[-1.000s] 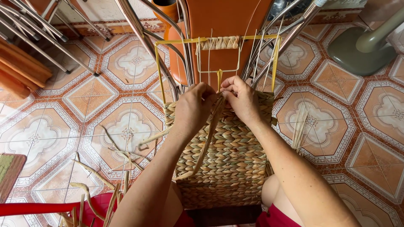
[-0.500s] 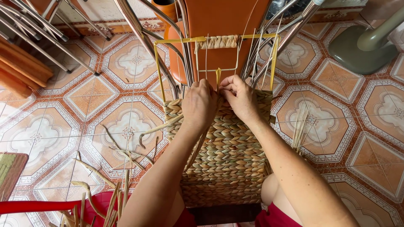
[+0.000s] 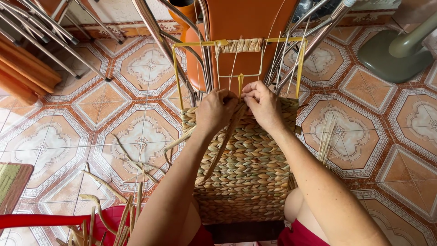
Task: Weaving a mat or basket component using dried plant fibers on a rectangular frame.
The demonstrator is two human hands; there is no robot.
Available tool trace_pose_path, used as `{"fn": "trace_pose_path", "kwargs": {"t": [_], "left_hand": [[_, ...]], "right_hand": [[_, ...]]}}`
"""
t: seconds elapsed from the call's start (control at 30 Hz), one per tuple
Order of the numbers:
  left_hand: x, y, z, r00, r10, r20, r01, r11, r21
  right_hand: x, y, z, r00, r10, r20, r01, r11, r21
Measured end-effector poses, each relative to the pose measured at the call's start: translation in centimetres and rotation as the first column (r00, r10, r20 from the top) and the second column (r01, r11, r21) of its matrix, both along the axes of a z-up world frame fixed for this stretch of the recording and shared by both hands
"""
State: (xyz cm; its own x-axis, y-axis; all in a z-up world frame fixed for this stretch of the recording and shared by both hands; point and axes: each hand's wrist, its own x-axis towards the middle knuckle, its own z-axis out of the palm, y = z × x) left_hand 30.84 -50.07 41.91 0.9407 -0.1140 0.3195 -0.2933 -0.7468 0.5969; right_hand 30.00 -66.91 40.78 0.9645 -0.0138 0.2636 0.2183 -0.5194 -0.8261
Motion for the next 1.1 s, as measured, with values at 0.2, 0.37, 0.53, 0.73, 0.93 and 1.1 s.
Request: {"fn": "trace_pose_path", "kwargs": {"t": [0.2,0.37,0.53,0.73,0.93,1.1], "left_hand": [[-1.7,0.3,1.6,0.995,-0.045,0.088,0.035,0.994,0.105],[-4.4,-0.1,3.2,0.985,-0.148,0.091,0.099,0.908,0.408],[-2.8,0.1,2.1,0.995,-0.077,-0.060,0.097,0.848,0.520],[-1.9,3.0,3.7,0.988,-0.149,-0.038,0.152,0.917,0.369],[-3.9,4.9,6.8,0.942,-0.181,0.282,0.101,0.956,0.274],[-13.4,8.9,13.5,0.866,-0.168,0.471,0.239,0.966,-0.095]], "right_hand": [[0.0,-0.4,-0.3,0.989,0.121,0.082,-0.130,0.984,0.119],[0.0,-0.6,-0.6,0.992,0.121,0.025,-0.124,0.970,0.209],[-0.6,-1.3,0.6,0.984,0.152,0.097,-0.162,0.981,0.107],[-2.4,0.2,3.3,0.930,0.238,0.282,-0.157,0.947,-0.280],[-1.1,1.6,0.8,0.869,0.323,0.374,-0.148,0.892,-0.427],[0.3,2.1,-1.9,0.883,0.236,0.406,-0.046,0.904,-0.425]]}}
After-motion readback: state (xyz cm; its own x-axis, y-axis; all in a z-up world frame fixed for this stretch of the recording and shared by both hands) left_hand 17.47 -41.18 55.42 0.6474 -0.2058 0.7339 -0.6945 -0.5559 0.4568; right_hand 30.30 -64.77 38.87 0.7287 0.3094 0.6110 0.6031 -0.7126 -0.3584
